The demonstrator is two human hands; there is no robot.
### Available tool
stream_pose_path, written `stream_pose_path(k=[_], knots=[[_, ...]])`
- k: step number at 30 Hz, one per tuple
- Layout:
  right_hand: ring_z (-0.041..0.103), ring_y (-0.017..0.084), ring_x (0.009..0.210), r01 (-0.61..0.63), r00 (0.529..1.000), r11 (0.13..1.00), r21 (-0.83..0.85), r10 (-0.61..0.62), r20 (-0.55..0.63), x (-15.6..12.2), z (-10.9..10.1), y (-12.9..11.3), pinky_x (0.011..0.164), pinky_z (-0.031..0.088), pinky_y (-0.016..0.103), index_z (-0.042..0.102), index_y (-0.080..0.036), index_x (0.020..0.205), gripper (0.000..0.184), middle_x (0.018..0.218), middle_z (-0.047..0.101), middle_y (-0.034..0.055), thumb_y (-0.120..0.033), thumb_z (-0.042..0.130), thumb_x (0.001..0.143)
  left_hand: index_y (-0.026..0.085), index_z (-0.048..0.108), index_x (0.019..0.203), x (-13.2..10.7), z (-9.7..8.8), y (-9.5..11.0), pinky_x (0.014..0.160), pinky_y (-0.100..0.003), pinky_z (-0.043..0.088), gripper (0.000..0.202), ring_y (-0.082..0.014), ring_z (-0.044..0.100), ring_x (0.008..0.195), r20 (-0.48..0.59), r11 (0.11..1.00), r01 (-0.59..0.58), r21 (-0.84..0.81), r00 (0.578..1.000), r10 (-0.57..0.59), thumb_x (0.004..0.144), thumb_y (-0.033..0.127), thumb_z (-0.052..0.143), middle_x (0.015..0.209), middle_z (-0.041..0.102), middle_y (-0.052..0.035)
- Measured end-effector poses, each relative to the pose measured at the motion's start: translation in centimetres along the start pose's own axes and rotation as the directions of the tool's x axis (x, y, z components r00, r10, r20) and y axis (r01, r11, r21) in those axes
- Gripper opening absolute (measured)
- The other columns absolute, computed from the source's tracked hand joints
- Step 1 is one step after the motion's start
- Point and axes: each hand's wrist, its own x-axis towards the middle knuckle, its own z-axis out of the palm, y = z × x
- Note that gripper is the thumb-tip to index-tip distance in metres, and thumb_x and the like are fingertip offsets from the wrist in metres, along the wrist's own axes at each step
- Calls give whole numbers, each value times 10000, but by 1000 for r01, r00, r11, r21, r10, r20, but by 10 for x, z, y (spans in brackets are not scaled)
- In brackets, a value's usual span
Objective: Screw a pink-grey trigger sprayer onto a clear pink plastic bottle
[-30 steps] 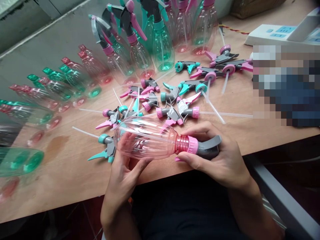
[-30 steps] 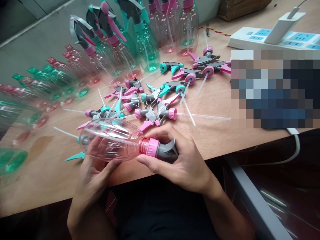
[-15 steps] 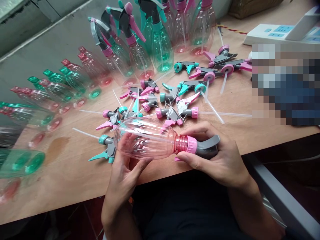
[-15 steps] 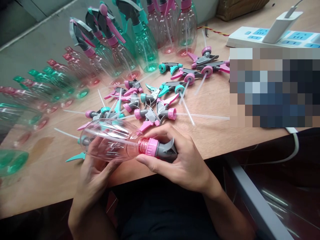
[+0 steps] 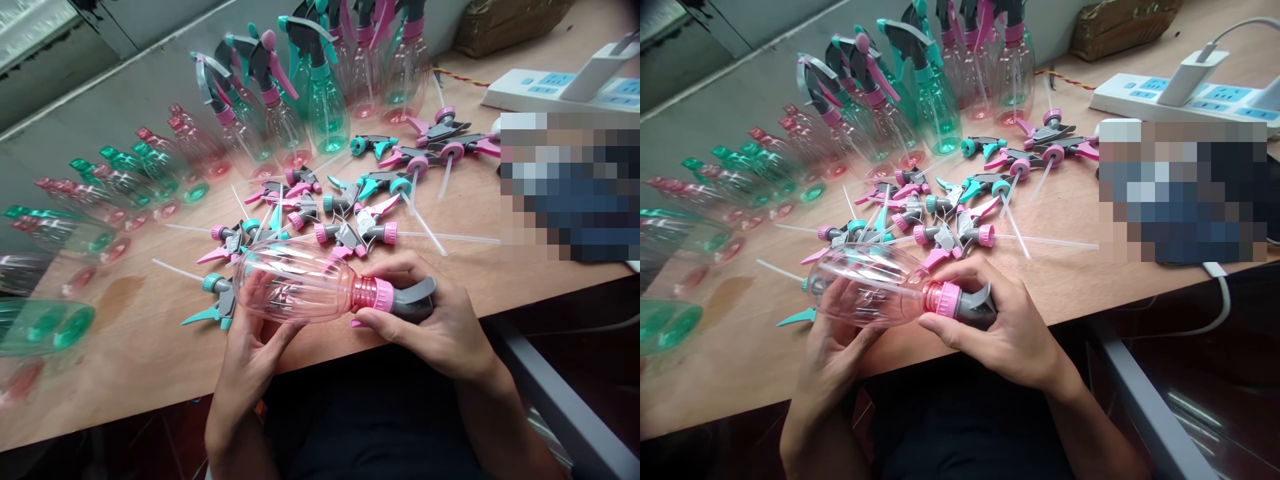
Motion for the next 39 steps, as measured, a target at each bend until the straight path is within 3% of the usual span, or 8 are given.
stream_pose_path(k=[4,9,14,24,39], knots=[[780,143,932,24,1000,999,-22,-24,0,-1,-1,-1,837,634,217,708,-282,1147,350,1064,775,-32,-177,900,874,357,485,1559,-2,-2,-7,1307,-548,380,804,-360,409,1609,-2,998,-65,2,998,65,859,382,878,1662,548,-88],[766,100,878,8,1000,999,-35,-8,15,0,-1,-1,722,591,136,707,-291,1142,331,1013,769,-54,-194,894,887,356,458,1586,-2,-3,-9,1321,-527,368,791,-339,413,1610,38,997,-72,15,997,72,898,388,846,1693,512,-80],[774,111,914,18,1000,999,-40,-17,9,1,0,0,788,598,154,709,-277,1131,316,1027,786,-46,-201,894,886,378,442,1597,-3,-4,-8,1335,-529,347,797,-324,424,1606,54,998,-62,18,997,61,908,395,840,1692,512,-59],[776,114,882,5,1000,997,-71,-5,-6,-2,0,0,769,592,152,720,-294,1123,310,988,797,-47,-208,895,881,354,419,1615,-2,-4,-5,1350,-554,320,824,-348,414,1608,67,998,-29,50,997,25,906,426,835,1699,495,-70],[783,109,937,5,1000,999,-43,-5,1,-2,0,0,804,597,135,718,-299,1138,329,1026,797,-53,-177,891,885,405,414,1605,-3,-3,-1,1353,-517,322,795,-310,416,1610,85,998,-33,47,996,29,921,428,819,1700,493,-25]])
